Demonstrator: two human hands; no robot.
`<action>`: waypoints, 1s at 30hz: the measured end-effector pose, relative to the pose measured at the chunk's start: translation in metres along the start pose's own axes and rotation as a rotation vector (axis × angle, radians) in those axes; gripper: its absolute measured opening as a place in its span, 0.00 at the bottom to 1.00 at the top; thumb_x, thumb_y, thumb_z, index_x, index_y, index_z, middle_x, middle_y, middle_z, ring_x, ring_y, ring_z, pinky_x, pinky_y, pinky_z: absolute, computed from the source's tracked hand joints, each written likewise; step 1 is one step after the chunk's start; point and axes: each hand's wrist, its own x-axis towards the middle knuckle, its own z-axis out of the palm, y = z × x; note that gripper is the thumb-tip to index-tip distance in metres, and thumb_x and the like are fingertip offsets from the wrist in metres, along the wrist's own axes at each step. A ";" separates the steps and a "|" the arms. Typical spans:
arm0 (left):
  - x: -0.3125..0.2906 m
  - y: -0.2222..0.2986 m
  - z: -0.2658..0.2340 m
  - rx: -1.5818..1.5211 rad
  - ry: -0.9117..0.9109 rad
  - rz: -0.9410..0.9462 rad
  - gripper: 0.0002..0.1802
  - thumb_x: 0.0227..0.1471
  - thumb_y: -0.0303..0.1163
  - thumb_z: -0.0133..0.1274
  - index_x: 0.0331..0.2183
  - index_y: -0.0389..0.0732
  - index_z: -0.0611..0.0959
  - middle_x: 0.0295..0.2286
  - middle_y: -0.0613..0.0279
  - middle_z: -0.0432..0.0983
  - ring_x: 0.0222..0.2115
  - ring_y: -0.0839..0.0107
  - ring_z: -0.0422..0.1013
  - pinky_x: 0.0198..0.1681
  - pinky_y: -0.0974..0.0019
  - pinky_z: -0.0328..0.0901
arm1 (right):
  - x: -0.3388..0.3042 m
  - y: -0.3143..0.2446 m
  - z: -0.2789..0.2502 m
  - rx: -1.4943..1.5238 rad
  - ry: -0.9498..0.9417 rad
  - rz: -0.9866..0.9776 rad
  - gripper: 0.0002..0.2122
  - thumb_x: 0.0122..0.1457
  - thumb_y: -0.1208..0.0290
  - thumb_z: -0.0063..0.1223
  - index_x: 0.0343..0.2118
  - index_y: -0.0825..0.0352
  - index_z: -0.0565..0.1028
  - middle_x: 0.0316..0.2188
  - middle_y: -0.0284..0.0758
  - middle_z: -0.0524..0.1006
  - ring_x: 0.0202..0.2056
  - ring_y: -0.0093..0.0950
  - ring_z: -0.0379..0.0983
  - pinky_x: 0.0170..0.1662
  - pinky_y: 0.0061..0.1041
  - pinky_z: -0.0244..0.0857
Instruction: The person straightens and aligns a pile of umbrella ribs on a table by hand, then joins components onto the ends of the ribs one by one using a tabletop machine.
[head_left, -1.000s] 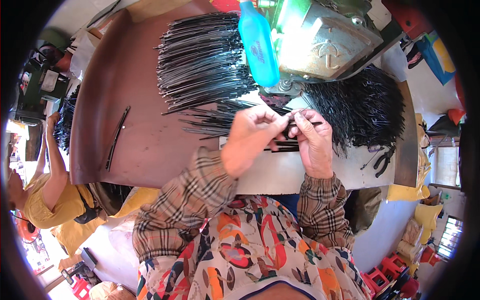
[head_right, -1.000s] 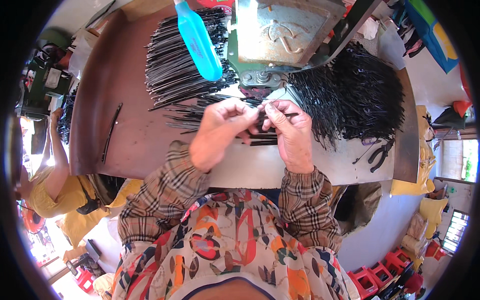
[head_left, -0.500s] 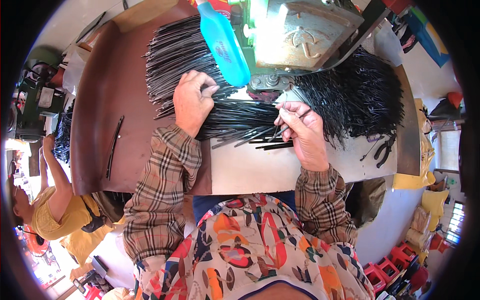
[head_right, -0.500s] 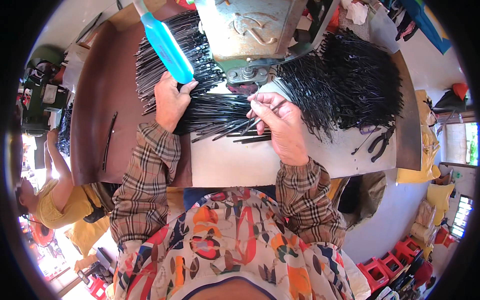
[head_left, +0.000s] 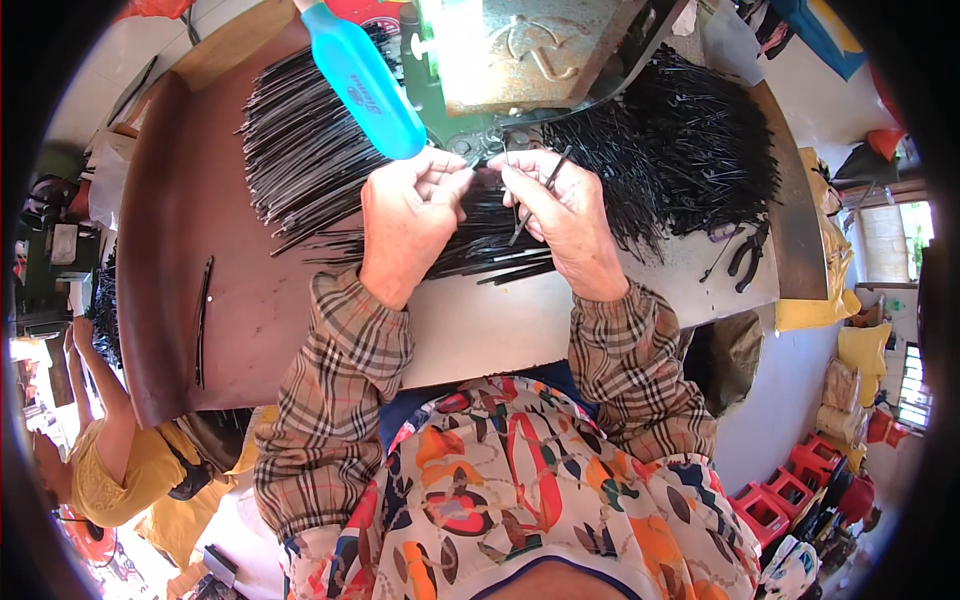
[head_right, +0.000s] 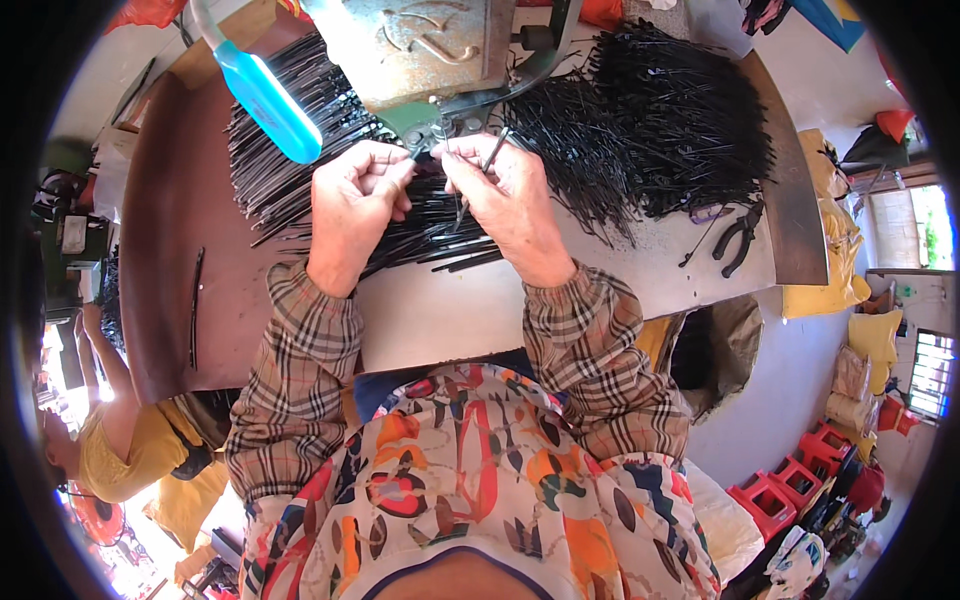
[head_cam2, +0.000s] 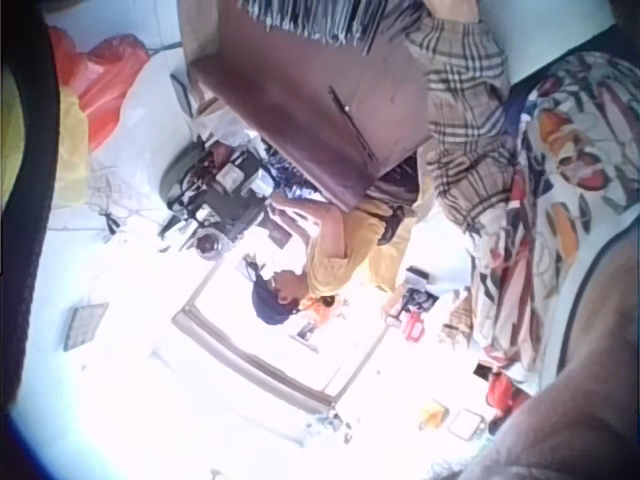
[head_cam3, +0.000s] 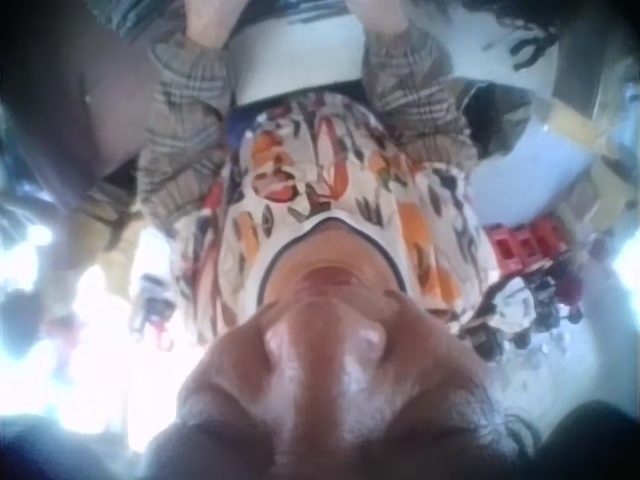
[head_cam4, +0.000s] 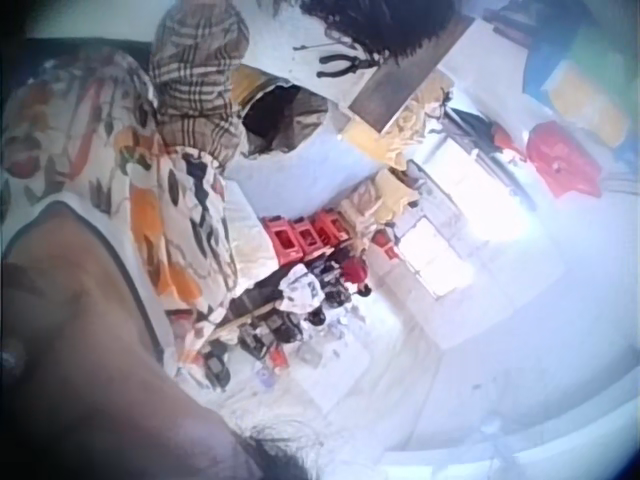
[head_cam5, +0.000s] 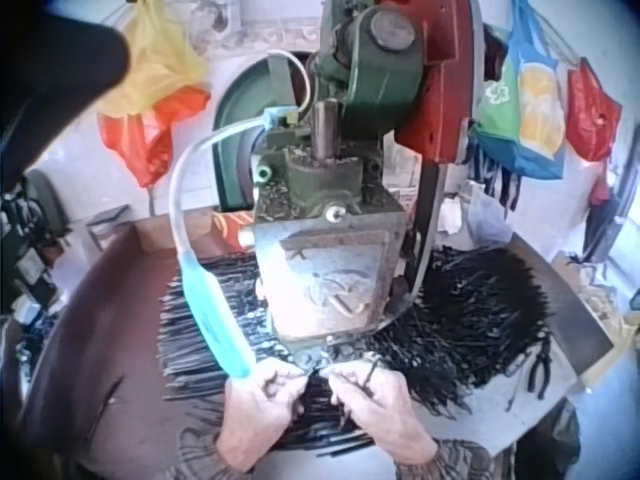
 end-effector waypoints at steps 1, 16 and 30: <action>0.000 -0.001 0.001 -0.081 -0.002 -0.031 0.07 0.52 0.22 0.56 0.36 0.33 0.80 0.25 0.67 0.76 0.20 0.85 0.67 0.22 0.81 0.62 | -0.001 0.001 -0.001 -0.001 0.002 0.002 0.07 0.61 0.72 0.53 0.36 0.69 0.79 0.23 0.24 0.73 0.24 0.10 0.63 0.26 0.12 0.56; -0.002 -0.007 0.006 -0.441 -0.065 -0.209 0.12 0.56 0.26 0.53 0.43 0.33 0.80 0.26 0.67 0.76 0.18 0.85 0.63 0.18 0.81 0.55 | -0.002 0.011 -0.004 0.033 -0.019 0.035 0.08 0.62 0.73 0.51 0.39 0.71 0.78 0.25 0.25 0.73 0.26 0.12 0.65 0.28 0.12 0.59; -0.003 -0.003 0.011 -0.392 -0.046 -0.193 0.13 0.56 0.27 0.54 0.43 0.33 0.80 0.27 0.67 0.76 0.19 0.85 0.64 0.19 0.81 0.56 | 0.000 0.013 -0.004 0.011 -0.010 -0.007 0.08 0.61 0.73 0.52 0.38 0.71 0.78 0.24 0.25 0.74 0.25 0.12 0.65 0.27 0.13 0.59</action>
